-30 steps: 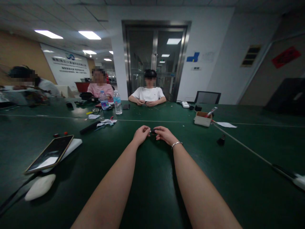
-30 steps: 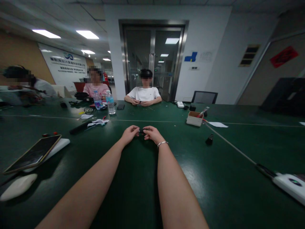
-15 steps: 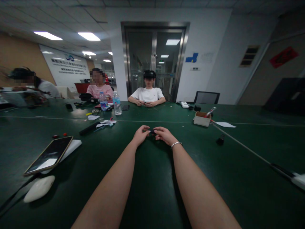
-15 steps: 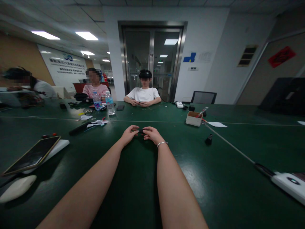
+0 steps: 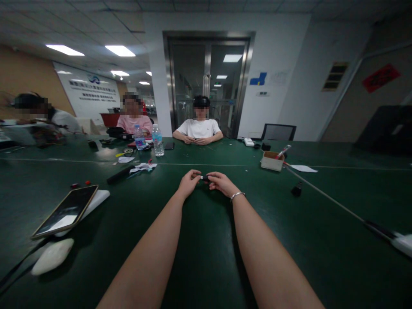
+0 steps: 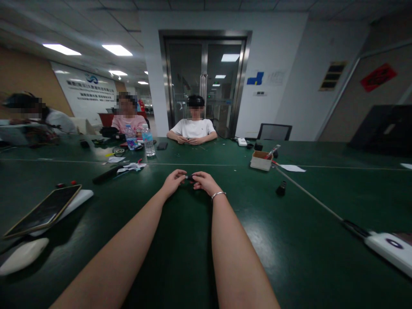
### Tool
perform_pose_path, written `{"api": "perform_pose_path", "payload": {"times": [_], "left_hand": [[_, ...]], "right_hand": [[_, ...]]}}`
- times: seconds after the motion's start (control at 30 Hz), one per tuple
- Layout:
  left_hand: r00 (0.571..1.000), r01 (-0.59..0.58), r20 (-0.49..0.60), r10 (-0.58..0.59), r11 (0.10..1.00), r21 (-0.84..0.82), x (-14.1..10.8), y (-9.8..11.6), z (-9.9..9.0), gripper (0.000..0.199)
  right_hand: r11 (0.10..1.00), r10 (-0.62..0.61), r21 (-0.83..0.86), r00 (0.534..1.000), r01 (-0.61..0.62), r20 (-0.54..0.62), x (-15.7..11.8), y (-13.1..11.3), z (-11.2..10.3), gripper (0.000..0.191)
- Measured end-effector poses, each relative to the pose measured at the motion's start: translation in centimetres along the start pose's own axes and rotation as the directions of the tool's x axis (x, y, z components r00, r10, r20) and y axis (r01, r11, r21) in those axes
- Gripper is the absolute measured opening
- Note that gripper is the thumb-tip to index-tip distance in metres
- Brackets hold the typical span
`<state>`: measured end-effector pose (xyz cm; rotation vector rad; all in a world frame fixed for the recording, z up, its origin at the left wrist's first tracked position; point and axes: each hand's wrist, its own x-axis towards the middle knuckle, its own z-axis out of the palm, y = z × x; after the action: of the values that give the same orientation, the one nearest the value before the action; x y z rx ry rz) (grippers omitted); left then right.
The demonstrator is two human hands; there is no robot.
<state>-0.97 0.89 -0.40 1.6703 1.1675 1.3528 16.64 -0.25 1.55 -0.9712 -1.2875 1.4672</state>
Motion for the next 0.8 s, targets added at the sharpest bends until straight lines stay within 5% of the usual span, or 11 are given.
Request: {"api": "perform_pose_path", "payload": {"times": [0.8], "left_hand": [[1.000, 0.017, -0.013, -0.018, 0.997, -0.071, 0.18, 0.46, -0.22, 0.029]], "right_hand": [[1.000, 0.006, 0.029, 1.000, -0.006, -0.006, -0.04, -0.10, -0.02, 0.012]]}}
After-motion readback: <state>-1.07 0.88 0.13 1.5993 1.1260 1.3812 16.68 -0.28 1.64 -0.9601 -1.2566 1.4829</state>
